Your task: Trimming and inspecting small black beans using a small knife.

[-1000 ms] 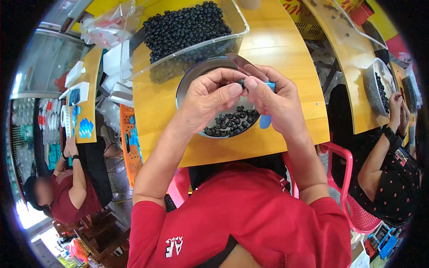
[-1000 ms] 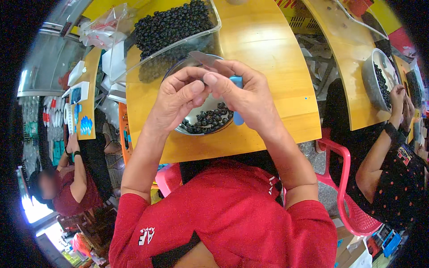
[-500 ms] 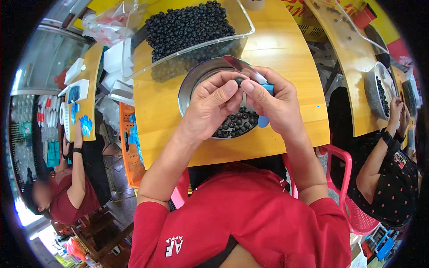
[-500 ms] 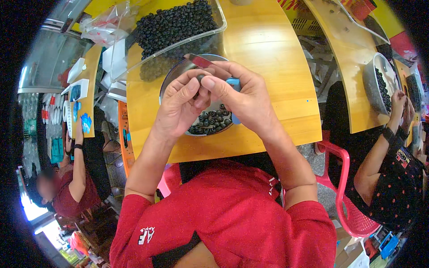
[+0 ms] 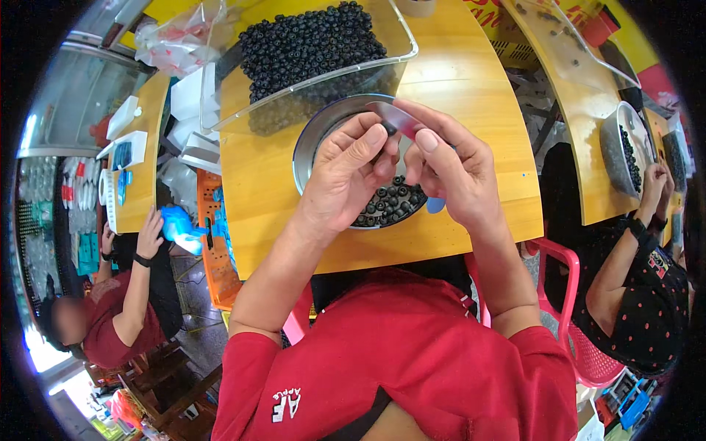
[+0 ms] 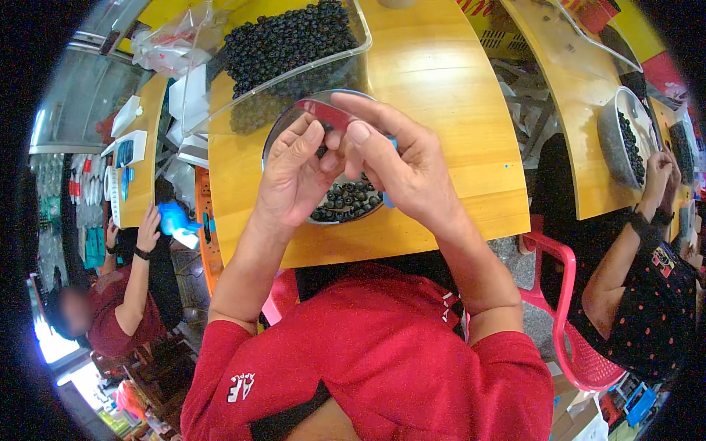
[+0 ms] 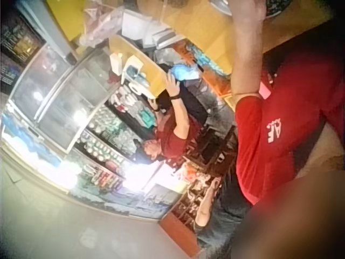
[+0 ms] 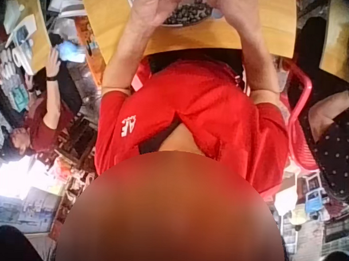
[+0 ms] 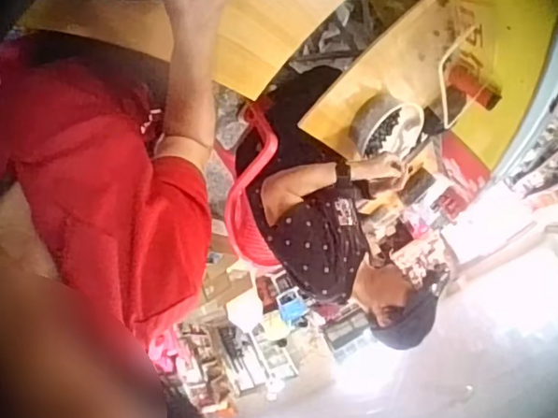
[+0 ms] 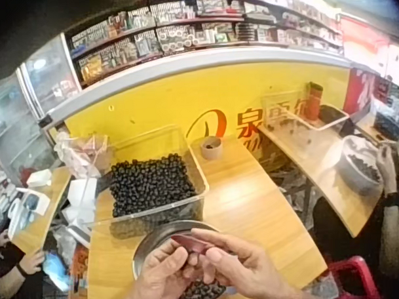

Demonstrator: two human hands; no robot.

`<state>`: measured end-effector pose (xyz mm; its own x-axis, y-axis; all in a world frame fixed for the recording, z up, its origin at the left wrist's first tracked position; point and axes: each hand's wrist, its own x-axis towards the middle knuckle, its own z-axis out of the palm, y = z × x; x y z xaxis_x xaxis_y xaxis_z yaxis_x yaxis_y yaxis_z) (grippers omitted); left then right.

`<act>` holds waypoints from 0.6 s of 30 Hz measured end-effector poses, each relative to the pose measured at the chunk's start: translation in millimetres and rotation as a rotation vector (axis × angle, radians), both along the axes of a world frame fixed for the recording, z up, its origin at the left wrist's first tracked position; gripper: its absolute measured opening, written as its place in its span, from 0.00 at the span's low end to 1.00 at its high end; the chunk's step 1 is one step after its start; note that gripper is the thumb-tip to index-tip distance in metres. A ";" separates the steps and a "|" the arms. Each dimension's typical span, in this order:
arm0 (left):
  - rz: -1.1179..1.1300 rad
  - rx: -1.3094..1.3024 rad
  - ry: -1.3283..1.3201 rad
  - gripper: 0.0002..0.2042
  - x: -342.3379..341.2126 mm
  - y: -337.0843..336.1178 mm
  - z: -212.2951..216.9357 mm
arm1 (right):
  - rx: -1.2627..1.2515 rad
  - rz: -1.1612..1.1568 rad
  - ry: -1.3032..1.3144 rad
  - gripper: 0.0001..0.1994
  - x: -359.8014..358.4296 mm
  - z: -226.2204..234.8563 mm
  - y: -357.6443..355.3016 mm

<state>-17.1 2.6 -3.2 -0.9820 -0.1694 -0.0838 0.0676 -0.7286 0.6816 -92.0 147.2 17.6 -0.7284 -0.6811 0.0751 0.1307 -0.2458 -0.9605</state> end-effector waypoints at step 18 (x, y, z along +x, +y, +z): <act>-0.141 0.018 -0.057 0.12 -9.6 -19.2 -1.5 | 0.008 -0.047 -0.051 0.14 -14.7 -10.0 10.8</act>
<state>-26.7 -16.6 -4.8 -0.9895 -0.0285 -0.1414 -0.0741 -0.7405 0.6679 -106.7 158.0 7.5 -0.7625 -0.6463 0.0317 0.1678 -0.2449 -0.9549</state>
